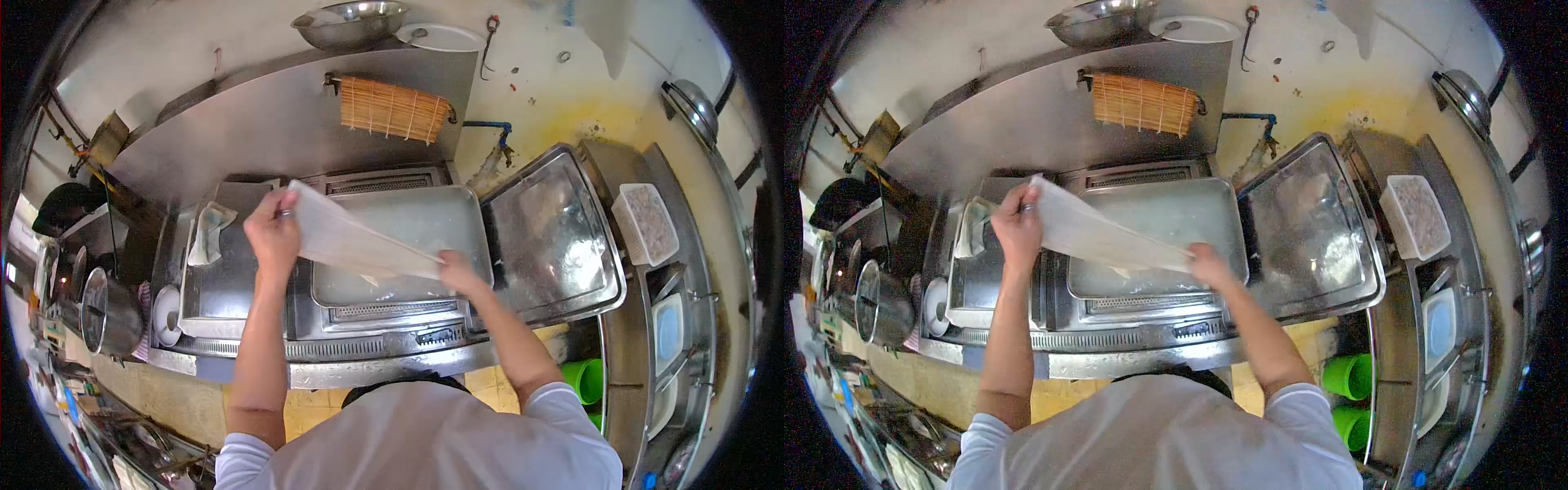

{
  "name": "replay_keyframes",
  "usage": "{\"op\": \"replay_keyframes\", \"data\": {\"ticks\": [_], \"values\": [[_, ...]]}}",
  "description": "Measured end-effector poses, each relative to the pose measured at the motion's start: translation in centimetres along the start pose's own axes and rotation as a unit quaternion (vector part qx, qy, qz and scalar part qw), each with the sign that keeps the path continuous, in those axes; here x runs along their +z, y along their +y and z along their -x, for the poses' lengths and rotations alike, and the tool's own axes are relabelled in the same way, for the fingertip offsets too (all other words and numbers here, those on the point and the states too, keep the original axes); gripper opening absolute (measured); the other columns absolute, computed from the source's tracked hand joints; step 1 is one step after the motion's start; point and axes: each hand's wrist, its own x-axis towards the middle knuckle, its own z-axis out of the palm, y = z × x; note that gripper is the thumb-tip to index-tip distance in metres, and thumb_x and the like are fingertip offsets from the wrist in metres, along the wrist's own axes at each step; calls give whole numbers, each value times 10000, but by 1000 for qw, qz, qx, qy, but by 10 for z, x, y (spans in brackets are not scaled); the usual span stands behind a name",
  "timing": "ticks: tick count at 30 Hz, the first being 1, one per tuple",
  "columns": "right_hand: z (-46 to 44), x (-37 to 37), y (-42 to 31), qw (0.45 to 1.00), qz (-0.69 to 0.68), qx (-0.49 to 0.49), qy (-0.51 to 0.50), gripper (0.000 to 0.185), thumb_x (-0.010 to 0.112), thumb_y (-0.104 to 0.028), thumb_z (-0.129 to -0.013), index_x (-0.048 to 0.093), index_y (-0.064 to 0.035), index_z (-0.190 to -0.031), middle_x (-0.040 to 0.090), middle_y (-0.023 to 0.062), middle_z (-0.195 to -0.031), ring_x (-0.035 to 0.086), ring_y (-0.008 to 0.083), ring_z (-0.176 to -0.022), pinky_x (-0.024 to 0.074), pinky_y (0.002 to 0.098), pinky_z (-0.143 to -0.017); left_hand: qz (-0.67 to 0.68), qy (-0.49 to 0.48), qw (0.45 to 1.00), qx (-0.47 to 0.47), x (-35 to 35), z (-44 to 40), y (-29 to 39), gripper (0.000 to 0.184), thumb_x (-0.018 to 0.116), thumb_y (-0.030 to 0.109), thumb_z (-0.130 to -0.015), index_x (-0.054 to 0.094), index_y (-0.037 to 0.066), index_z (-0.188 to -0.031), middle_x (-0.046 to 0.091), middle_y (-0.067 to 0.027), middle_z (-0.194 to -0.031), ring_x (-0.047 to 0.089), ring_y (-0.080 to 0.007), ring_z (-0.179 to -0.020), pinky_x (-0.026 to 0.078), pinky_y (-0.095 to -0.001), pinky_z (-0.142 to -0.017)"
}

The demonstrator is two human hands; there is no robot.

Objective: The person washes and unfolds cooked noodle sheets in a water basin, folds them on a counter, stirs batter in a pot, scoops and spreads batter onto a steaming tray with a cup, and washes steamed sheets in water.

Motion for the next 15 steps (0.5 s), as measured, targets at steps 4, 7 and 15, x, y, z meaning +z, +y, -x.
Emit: {"op": "replay_keyframes", "data": {"ticks": [4,7,15], "values": [[-8,-31,11,977,182,47,-99,316,620,-102,-822,683,12,-1110,708,235,-986,703,362,-959,538,462,-874,-68,-40,996,35,15,36,-45,357,550,-148,-753,734,14,-1012,755,-140,-978,738,-223,-911,572,-327,-828],[-16,-8,-87,976,-97,-184,69,312,624,-43,-804,678,11,-1107,716,220,-1001,692,363,-992,536,443,-905,-51,-117,988,91,64,66,-12,327,591,-128,-740,750,32,-977,750,-159,-957,738,-292,-905,574,-354,-836],[-10,16,-22,994,-33,-78,65,155,560,-51,-854,647,34,-951,685,228,-827,689,421,-866,524,489,-765,-60,30,998,7,-11,12,-37,159,620,-48,-860,723,13,-966,731,-188,-902,730,-337,-832,572,-374,-779]]}}
